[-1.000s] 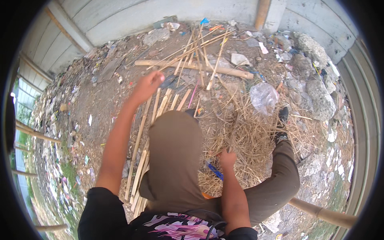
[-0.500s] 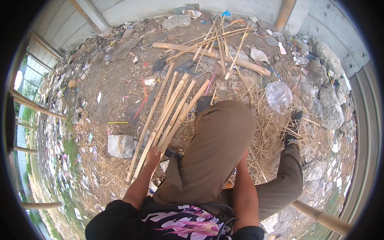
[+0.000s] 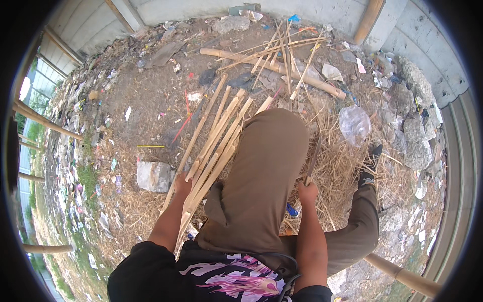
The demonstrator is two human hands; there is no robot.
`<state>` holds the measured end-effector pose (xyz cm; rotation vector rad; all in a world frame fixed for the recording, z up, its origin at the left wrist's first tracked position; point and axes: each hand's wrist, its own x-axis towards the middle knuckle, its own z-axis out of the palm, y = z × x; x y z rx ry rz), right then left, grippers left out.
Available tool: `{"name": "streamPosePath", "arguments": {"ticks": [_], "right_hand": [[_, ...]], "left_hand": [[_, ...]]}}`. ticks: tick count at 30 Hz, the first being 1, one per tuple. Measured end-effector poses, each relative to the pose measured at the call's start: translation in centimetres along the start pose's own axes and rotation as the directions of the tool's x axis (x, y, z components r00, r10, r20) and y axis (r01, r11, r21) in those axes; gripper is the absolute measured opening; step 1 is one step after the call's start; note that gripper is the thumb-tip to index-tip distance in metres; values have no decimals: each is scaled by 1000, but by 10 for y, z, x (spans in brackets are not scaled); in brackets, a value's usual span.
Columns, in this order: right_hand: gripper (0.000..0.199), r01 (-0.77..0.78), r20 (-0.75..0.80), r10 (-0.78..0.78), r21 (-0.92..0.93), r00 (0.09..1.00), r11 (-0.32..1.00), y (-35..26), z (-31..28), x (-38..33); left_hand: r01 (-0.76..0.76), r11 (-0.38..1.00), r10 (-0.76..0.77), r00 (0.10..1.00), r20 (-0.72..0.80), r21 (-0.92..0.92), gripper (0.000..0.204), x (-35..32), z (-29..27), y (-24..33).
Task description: The person sits on the ground and uses a knife to sharpen and smooth thin bamboo sticks. They hold the sticks with one hand and scrape the blade along the length to remove rough edges and create a pointed tip.
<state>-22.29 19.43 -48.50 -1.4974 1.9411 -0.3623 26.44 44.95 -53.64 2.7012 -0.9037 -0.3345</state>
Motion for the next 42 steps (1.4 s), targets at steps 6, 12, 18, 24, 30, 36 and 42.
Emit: {"name": "streamPosePath", "arguments": {"ticks": [6,12,18,24,30,36,42], "right_hand": [[34,120,-211,-197,-331,957,936,-5,-2,-18],[33,340,362,-146,-561,921,755,32,44,-6],[33,520,545,-174,-584,820,623,38,53,-27],[34,585,614,-209,-511,761,630,44,59,-33],[29,563,612,-333,-228,718,794,104,48,51],[28,204,667,20,-256,745,945,-71,-69,2],[25,304,398,-312,84,863,949,-127,-219,-40]], "left_hand": [[-32,994,39,997,70,-105,30,-3,-11,14],[221,747,48,923,381,-628,24,7,-75,66],[156,665,84,956,281,-731,30,-4,-141,109],[101,627,95,974,204,-772,31,-7,-180,150],[18,516,259,950,176,-856,32,-4,-197,222],[41,479,275,942,194,-877,31,-27,-229,227],[-37,379,467,870,157,-925,26,-40,-299,299]]}}
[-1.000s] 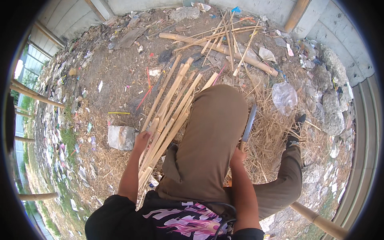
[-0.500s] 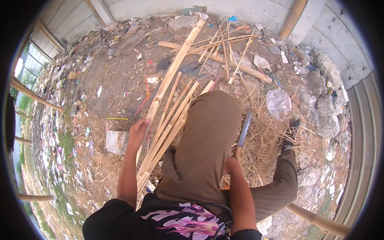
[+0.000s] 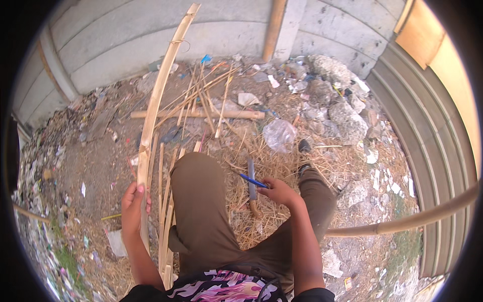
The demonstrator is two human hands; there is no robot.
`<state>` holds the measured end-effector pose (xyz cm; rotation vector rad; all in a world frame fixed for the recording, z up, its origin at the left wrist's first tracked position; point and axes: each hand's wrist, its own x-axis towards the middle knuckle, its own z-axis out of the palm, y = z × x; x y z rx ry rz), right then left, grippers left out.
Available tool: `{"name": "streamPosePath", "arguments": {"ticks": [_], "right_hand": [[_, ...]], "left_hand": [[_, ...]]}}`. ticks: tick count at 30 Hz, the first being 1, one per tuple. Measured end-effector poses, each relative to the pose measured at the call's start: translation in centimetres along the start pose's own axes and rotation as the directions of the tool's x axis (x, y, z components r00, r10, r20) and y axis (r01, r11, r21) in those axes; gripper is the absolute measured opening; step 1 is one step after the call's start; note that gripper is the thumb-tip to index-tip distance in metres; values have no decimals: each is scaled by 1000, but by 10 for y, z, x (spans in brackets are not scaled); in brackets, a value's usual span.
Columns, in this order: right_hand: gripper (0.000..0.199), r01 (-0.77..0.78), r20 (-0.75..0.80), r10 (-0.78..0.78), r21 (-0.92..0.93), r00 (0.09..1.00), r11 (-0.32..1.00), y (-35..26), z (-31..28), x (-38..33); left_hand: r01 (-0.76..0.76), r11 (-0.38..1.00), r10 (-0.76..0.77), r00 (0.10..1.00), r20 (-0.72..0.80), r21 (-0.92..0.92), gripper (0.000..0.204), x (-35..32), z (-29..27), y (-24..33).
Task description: The person sits on the ground and uses a knife to sharpen and smooth thin bamboo sticks. They hold the sticks with one hand and scrape the blade along the length to remove rough edges and create a pointed tip.
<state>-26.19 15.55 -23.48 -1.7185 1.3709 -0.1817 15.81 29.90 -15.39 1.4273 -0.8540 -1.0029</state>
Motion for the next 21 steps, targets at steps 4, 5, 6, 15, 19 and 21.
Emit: {"name": "streamPosePath", "arguments": {"ticks": [4,5,6,15,19,21], "right_hand": [[25,68,-263,67,473,962,879,-52,-44,-67],[25,149,-367,-3,372,930,916,-68,-50,-86],[24,209,-458,-70,260,886,943,-80,-53,-102],[22,367,-524,-207,223,826,903,-139,-117,-118],[18,454,-602,12,614,798,645,-138,-169,-69],[18,528,-620,61,712,782,463,-144,-178,-59]], "left_hand": [[20,987,21,969,248,-160,25,-12,13,45],[37,980,25,950,311,-193,26,-15,14,54],[60,979,19,926,376,-197,27,-15,18,62],[386,855,133,484,865,-347,23,-15,73,89],[450,823,144,427,893,-348,25,-12,118,102],[466,827,85,450,889,-315,28,-6,141,116]]}}
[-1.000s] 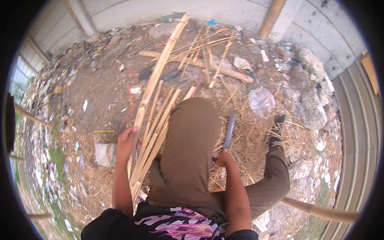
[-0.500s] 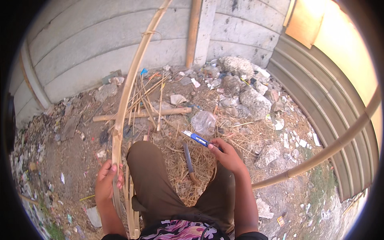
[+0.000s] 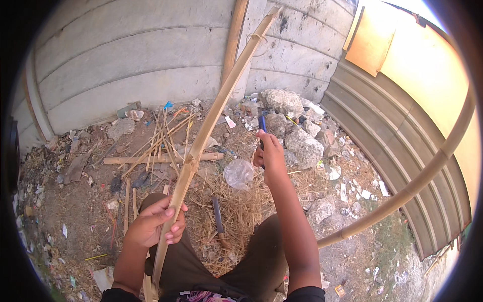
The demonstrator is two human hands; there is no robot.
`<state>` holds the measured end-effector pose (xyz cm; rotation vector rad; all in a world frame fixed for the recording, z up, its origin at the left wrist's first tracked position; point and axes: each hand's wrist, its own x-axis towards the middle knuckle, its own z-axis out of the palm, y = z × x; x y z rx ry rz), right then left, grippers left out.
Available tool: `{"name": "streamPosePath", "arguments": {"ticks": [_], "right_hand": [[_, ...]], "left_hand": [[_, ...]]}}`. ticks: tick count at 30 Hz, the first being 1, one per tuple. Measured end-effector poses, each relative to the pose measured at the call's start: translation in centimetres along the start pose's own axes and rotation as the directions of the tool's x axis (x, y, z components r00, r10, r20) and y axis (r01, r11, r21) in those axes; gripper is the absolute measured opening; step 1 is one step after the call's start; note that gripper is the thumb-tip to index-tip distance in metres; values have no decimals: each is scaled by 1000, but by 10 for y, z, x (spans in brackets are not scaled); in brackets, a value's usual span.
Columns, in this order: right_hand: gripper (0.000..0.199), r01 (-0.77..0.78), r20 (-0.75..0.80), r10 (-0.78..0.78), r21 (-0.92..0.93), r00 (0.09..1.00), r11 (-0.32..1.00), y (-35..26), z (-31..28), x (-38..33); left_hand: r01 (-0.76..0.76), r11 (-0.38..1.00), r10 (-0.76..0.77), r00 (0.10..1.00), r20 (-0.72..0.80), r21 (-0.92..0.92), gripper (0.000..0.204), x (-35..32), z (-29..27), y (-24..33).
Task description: The person sits on the ground and uses a knife to sharpen and smooth thin bamboo sticks. They hold the sticks with one hand and scrape the blade along the length to remove rough edges and create a pointed tip.
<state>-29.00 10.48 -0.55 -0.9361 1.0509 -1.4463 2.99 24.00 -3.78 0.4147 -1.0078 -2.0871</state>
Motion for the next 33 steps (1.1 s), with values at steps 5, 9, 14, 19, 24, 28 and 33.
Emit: {"name": "streamPosePath", "arguments": {"ticks": [5,9,14,19,24,28,33], "right_hand": [[12,116,-135,-114,9,984,993,33,13,24],[7,35,-142,-42,-50,989,998,50,-24,9],[20,-69,-75,66,-30,995,997,34,-24,-7],[30,31,-141,-98,-413,985,910,40,9,-24],[31,-63,-35,63,-5,997,998,51,17,-19],[20,-29,-48,34,98,998,995,40,35,-22],[13,95,-70,-103,-111,992,989,67,34,-34]], "left_hand": [[245,969,-234,947,-222,23,28,37,-18,-12],[371,901,-429,841,-330,-225,29,50,-39,-18],[352,932,-348,797,-493,-87,33,52,-27,-30],[369,905,-234,849,-473,213,34,41,-6,-47],[298,872,-152,919,-364,389,34,38,2,-49],[246,803,-91,950,-297,542,35,35,-12,-50],[38,810,215,909,-357,585,40,74,-1,-50]]}}
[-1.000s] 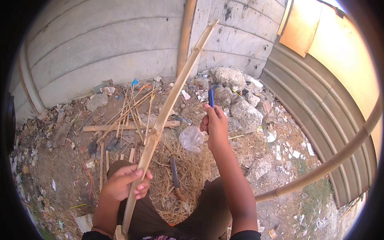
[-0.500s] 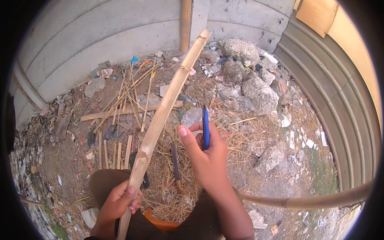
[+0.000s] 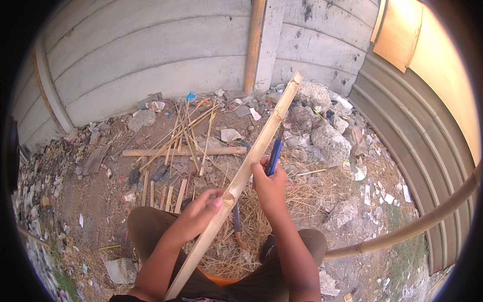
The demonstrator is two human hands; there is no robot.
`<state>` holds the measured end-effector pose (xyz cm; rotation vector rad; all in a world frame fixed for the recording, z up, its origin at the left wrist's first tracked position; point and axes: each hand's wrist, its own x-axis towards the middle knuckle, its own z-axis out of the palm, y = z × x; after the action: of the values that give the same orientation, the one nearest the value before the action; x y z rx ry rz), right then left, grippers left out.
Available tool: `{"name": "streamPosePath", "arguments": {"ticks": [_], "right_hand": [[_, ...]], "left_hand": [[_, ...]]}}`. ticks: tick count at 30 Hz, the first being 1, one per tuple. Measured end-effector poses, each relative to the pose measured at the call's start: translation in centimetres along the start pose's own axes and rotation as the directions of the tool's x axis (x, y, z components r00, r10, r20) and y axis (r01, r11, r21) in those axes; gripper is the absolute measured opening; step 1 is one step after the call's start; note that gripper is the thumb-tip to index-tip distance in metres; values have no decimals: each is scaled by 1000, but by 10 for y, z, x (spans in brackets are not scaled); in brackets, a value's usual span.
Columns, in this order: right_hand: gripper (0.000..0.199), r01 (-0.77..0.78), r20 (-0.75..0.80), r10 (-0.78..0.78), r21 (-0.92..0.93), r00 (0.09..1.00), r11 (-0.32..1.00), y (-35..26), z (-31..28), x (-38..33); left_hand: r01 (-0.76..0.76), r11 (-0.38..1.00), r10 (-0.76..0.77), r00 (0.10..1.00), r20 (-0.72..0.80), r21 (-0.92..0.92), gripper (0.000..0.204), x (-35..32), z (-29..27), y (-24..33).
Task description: The person sits on the ground and uses a knife to sharpen and smooth thin bamboo sticks. They hold the sticks with one hand and scrape the blade along the length to remove rough edges and create a pointed tip.
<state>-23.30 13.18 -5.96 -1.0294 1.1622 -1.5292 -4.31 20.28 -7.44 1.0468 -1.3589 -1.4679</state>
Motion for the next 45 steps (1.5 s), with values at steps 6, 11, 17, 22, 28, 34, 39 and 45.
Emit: {"name": "streamPosePath", "arguments": {"ticks": [6,11,17,22,28,34,39,45], "right_hand": [[27,82,183,-93,65,979,994,12,-18,-23],[36,363,339,-250,-331,907,871,29,-43,-37],[19,448,494,-188,-482,849,753,23,-27,-40],[12,345,299,-244,-354,923,870,44,-13,-42],[17,408,440,-143,-596,886,692,61,-12,-38],[24,643,494,-436,-695,752,322,71,-17,-35],[24,579,397,-570,-796,719,175,72,-16,-21],[37,454,281,-647,-884,709,113,69,-27,-6]], "left_hand": [[265,859,-144,946,291,-437,42,-12,-4,-23],[159,914,-141,987,74,-374,33,-16,6,-11],[209,940,-190,977,93,-270,30,-11,-16,16],[175,968,-178,984,0,-180,29,-14,-10,-8],[246,957,-246,969,24,-153,37,-20,-4,-1],[198,980,-199,979,36,21,42,-19,4,-8],[175,983,-177,984,23,56,42,-24,12,-11],[123,984,-129,991,38,131,44,-28,21,-12]]}}
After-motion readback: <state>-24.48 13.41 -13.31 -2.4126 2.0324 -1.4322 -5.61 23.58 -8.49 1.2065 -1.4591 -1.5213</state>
